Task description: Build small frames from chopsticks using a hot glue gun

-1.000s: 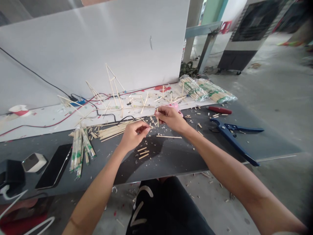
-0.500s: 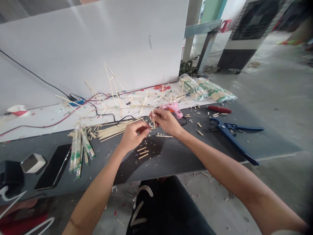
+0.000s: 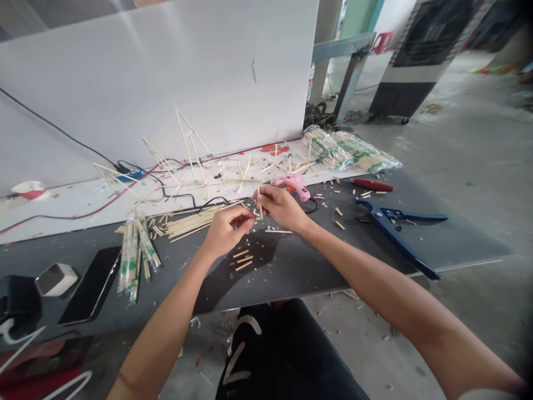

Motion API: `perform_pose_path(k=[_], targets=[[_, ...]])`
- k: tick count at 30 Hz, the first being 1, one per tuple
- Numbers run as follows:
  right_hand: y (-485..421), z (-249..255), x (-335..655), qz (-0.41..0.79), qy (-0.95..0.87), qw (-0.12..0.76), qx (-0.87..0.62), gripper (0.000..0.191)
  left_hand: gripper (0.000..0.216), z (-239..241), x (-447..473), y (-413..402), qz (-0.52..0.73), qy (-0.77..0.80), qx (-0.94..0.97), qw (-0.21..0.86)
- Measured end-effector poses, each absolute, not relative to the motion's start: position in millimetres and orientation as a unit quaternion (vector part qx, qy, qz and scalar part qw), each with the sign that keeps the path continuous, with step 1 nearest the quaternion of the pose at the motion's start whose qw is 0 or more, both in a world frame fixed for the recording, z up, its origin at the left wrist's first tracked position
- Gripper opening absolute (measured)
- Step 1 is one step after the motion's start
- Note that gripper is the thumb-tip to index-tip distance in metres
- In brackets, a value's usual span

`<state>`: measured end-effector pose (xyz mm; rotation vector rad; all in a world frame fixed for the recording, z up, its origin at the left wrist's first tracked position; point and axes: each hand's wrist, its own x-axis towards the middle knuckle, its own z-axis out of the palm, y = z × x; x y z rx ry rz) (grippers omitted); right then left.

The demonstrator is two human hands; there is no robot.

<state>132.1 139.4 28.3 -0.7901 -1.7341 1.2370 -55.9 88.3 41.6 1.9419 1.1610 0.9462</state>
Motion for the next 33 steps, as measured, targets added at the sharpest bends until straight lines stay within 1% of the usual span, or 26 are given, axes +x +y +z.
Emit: perform_pose_path(k=[10, 20, 33], targets=[[139.0, 27.8, 131.4, 0.499, -0.688, 0.426, -0.308, 0.017, 0.012, 40.0, -56.1, 89.8, 0.362, 0.447, 0.743, 0.342], [139.2, 27.6, 131.2, 0.497, -0.690, 0.417, -0.321, 0.021, 0.016, 40.7, -56.2, 89.0, 0.361, 0.447, 0.747, 0.335], [136.9, 29.8, 130.8, 0.494, -0.691, 0.416, -0.325, 0.020, 0.012, 37.0, -57.9, 91.0, 0.363, 0.446, 0.749, 0.330]])
